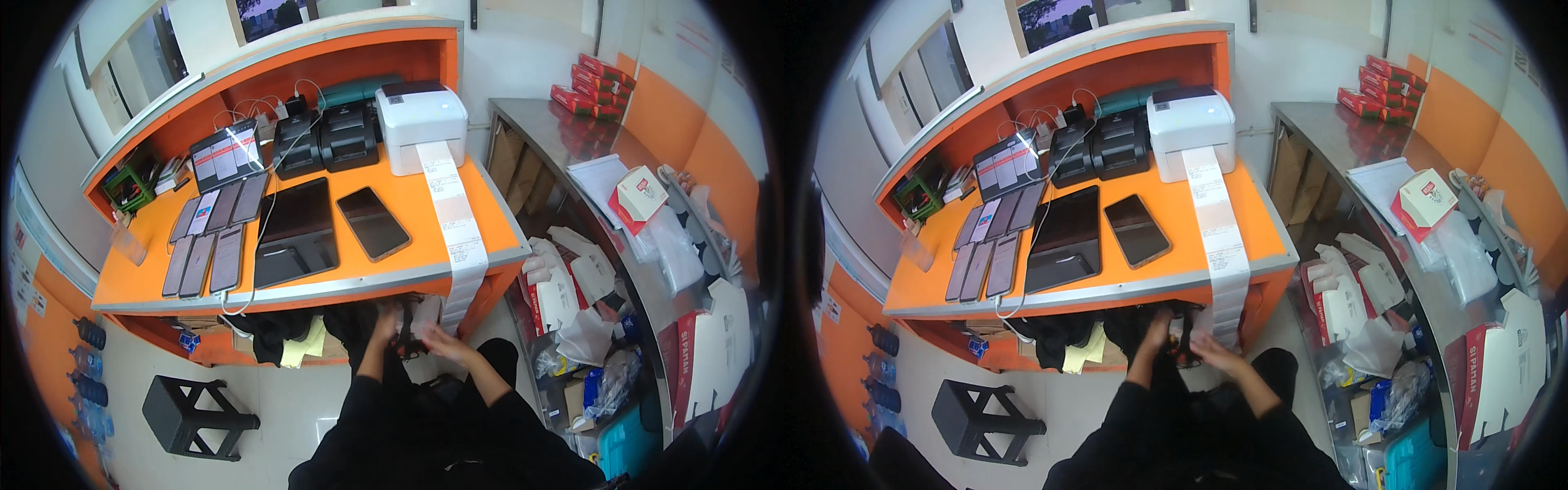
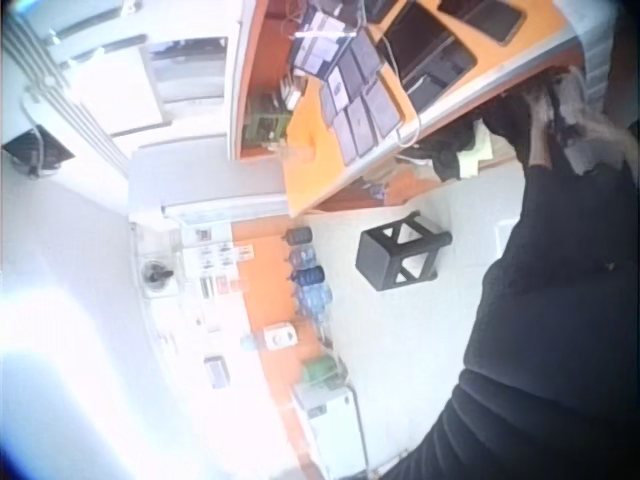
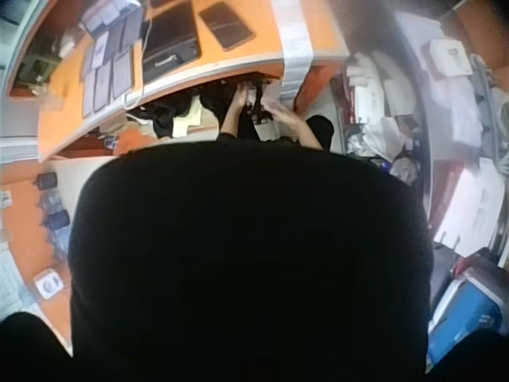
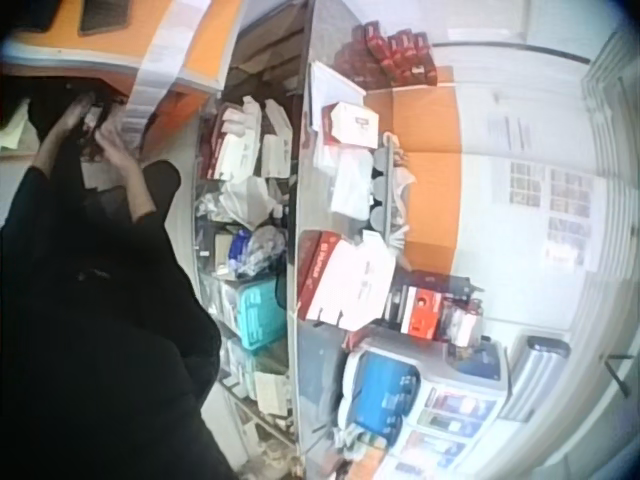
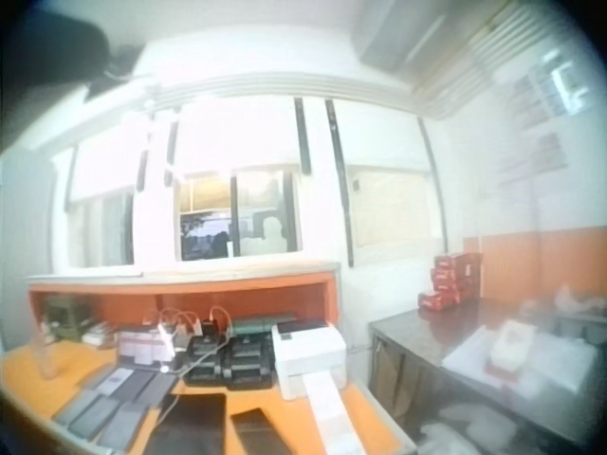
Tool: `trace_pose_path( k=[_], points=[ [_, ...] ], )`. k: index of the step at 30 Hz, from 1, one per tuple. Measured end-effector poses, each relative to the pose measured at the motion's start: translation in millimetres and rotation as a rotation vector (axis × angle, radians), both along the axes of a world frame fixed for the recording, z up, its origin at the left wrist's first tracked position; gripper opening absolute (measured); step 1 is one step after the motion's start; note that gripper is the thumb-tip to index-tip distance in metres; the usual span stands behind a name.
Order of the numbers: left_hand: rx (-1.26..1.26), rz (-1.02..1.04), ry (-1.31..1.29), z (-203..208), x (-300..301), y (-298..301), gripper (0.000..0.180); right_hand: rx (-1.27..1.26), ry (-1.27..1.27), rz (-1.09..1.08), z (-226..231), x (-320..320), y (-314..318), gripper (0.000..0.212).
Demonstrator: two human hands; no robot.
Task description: The person sits on the floor and repeatedly assembles small red and white cardboard boxes by folding flaps and inserting inner inserts. They handle multiple flat-packed box components and inserts, then place the finished boxes on a nearby metal table.
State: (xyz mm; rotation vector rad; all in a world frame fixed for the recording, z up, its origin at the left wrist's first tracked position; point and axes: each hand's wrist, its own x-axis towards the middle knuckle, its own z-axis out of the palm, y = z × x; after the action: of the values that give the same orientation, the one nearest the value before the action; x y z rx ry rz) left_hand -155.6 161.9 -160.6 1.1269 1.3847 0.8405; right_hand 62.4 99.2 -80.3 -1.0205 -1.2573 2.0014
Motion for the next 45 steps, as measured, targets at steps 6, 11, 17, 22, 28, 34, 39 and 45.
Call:
trace_pose_path(
  k=[6, 11, 17, 22, 28, 34, 39, 45],
  points=[
    [0.295, -0.420, 1.194, -7, 35, -138, 0.049, 0.729, -0.471, 0.093, 158, 171, -16, 0.022],
    [0.209, -0.465, 1.058, 20, 51, -158, 0.045, 1.343, -1.500, -1.319, 262, 267, 53, 0.053],
    [0.277, -0.477, 1.140, 7, 49, -156, 0.045, 0.865, -1.918, -1.201, 241, 321, 88, 0.090],
    [0.259, -0.465, 1.159, 0, 48, -156, 0.047, 1.107, -1.814, -1.175, 241, 340, 91, 0.091],
    [0.199, -0.520, 1.209, -8, 46, -153, 0.049, 0.359, -1.831, -1.340, 288, 322, 89, 0.095],
    [0.179, -0.597, 1.274, -4, 53, -147, 0.050, 0.363, -1.918, -1.212, 282, 319, 120, 0.093],
    [0.115, -0.589, 1.239, -6, 43, -150, 0.051, 0.283, -1.961, -1.129, 285, 284, 132, 0.081],
    [0.232, -0.510, 1.126, 3, 56, -143, 0.052, 0.377, -1.807, -1.518, 277, 327, 142, 0.079]
  ],
)
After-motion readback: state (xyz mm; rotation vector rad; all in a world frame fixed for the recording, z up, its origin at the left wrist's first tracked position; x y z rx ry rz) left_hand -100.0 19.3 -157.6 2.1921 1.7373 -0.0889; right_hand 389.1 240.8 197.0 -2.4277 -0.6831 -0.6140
